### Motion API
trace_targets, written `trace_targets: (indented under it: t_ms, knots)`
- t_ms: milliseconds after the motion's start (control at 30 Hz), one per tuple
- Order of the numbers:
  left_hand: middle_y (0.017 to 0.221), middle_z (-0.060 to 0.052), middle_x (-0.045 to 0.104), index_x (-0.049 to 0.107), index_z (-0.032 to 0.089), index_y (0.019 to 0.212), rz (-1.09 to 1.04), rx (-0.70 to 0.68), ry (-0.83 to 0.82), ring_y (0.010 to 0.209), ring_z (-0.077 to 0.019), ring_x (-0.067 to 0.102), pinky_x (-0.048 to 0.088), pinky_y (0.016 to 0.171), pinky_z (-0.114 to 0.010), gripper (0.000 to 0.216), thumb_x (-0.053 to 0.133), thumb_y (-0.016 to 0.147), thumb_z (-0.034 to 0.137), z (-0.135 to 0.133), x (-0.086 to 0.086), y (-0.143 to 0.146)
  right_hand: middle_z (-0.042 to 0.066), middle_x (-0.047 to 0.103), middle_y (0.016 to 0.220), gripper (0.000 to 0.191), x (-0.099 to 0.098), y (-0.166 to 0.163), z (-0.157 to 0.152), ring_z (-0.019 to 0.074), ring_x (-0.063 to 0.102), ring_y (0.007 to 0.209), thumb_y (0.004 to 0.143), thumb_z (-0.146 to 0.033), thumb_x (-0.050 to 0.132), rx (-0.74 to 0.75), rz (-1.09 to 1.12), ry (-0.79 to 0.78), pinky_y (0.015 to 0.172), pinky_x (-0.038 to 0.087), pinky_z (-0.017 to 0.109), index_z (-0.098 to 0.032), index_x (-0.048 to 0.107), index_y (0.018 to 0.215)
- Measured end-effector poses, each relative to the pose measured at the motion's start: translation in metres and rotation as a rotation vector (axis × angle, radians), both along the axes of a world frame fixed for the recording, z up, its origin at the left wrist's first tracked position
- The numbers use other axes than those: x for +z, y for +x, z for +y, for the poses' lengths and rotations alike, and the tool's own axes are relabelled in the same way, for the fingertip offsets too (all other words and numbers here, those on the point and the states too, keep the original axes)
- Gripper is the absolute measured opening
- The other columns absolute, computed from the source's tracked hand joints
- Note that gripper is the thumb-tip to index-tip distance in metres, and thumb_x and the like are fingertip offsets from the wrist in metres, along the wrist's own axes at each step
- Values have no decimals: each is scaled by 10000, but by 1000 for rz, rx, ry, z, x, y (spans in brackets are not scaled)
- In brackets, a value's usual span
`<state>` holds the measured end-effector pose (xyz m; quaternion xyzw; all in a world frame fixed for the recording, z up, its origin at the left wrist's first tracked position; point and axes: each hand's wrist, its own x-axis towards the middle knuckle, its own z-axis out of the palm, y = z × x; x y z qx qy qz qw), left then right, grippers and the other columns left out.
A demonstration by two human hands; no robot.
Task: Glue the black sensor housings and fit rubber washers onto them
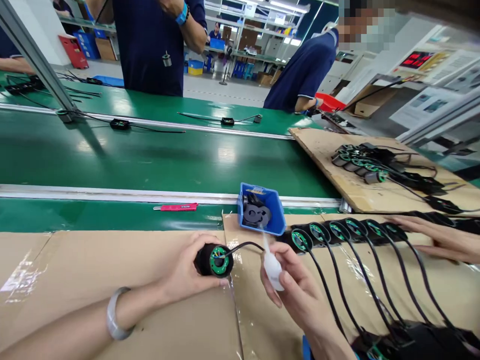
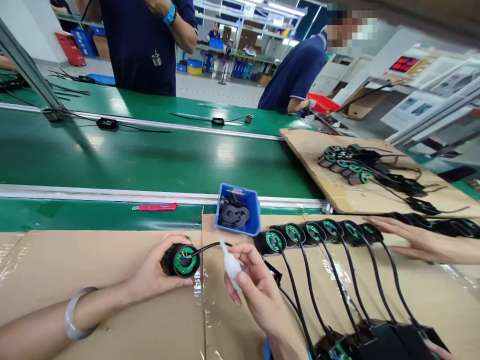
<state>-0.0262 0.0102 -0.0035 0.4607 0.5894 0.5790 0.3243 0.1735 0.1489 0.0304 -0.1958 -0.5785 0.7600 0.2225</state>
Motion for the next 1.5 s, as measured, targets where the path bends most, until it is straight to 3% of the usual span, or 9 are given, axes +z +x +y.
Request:
trace_targets:
  t_ms: [67, 133, 367, 567, 700, 867, 1267, 1400, 1500]
  knots:
    - [1226, -96, 600, 613, 245, 1134, 16, 9, -14, 1254, -331, 507, 432, 1026, -431, 520, 888, 704, 346, -1, -1, 1, -16, 499, 789, 311, -9, 2, -3, 53, 364, 490, 858, -528, 722, -137, 21, -87, 370, 285, 131, -267, 595, 970]
    - [1253, -107, 590, 575, 239, 1158, 35, 19, -34, 1284, -331, 498, 435, 1034, -428, 511, 854, 736, 312, -1, 0, 2, 7, 515, 838, 329, -11, 2, -4, 39, 317, 503, 802, -509, 783, -241, 30, -186, 366, 245, 111, -235, 622, 887]
    - [1249, -116, 577, 525, 247, 1249, 257, -62, 77, 1278, -309, 518, 470, 1021, -450, 516, 695, 778, 122, -4, 1, 4, 66, 625, 868, 339, -2, 8, 3, 28, 256, 515, 637, -327, 906, -340, 78, -378, 366, 308, 74, -221, 776, 932]
    - [1231, -109, 549, 569, 245, 1238, 385, -66, 166, 1149, -255, 593, 536, 928, -365, 560, 861, 760, 234, -6, -5, 2, -9, 490, 662, 354, -5, 2, 1, 14, 248, 482, 665, -415, 905, -354, 173, -497, 320, 266, 14, -181, 789, 904]
    - [1224, -112, 534, 585, 216, 1264, 424, -93, 211, 1145, -237, 588, 544, 928, -337, 547, 844, 783, 238, -6, -5, 1, 5, 557, 698, 338, -6, -4, -1, 7, 313, 459, 705, -456, 876, -386, 122, -511, 307, 303, 29, -174, 762, 853]
    - [1234, -113, 528, 597, 204, 1280, 419, -88, 208, 1139, -230, 590, 548, 930, -331, 570, 857, 775, 253, -7, -4, 2, 40, 654, 763, 311, -3, -4, -6, 36, 441, 460, 779, -486, 808, -403, 54, -346, 331, 382, 76, -195, 736, 861]
    - [1216, -122, 539, 643, 179, 1215, 504, -49, 236, 1076, -218, 602, 553, 838, -315, 428, 784, 811, 166, -6, -2, 4, 27, 641, 869, 163, 3, 8, -21, 71, 522, 529, 941, -368, 663, -415, -53, 258, 427, 465, 159, -237, 676, 1036]
    - [1224, -137, 537, 653, 189, 1205, 539, -51, 210, 1064, -248, 607, 569, 796, -348, 390, 762, 830, 173, -7, -3, 4, 47, 646, 937, 172, 8, 15, -25, 121, 603, 657, 934, -308, 673, -428, -112, 505, 480, 491, 196, -225, 671, 1085]
    - [1216, -141, 542, 656, 195, 1200, 571, -50, 198, 1036, -256, 610, 572, 767, -361, 371, 759, 843, 192, -8, -1, 4, 51, 653, 959, 182, 13, 17, -26, 167, 641, 796, 921, -283, 687, -382, -135, 697, 617, 539, 252, -219, 671, 1090]
